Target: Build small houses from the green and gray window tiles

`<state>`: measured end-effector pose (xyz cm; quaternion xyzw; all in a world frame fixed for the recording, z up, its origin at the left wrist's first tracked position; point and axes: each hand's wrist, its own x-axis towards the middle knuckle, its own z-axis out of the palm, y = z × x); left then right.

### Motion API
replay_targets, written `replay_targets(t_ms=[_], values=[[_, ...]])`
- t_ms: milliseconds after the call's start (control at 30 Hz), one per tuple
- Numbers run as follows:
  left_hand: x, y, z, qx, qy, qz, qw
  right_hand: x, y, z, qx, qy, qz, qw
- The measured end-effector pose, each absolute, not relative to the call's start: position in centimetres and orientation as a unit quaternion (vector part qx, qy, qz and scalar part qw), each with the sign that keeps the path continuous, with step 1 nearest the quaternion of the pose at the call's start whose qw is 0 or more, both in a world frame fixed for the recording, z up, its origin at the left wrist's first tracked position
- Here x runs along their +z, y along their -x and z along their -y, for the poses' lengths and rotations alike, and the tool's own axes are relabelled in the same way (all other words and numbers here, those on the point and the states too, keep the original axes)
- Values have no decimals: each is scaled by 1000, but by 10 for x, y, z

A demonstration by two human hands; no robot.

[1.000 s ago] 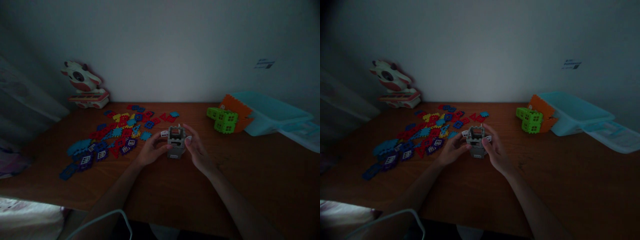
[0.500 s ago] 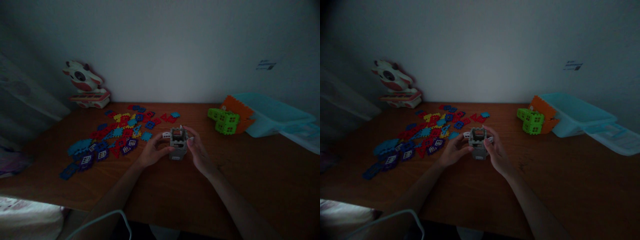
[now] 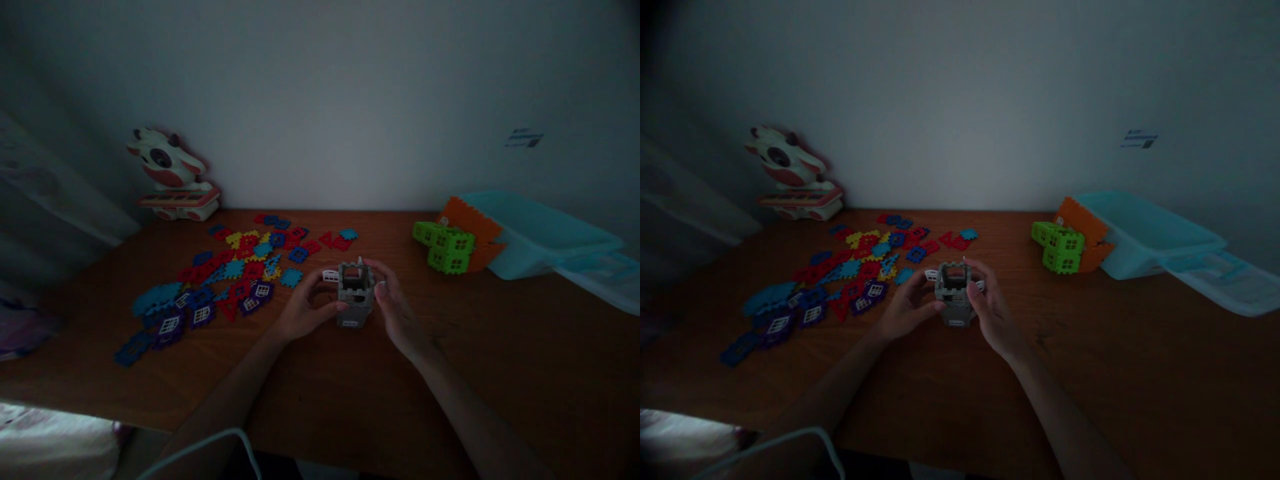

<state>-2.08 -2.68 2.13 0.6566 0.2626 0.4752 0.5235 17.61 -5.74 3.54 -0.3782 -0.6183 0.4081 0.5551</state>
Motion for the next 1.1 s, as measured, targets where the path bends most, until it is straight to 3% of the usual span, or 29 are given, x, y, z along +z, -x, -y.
replay_targets(t_ms=[533, 1100], values=[[38, 27, 31, 506, -763, -210, 343, 40, -176, 60, 458, 355, 613, 537], [35, 25, 28, 532, -722, -204, 393, 29, -177, 57, 487, 350, 595, 534]])
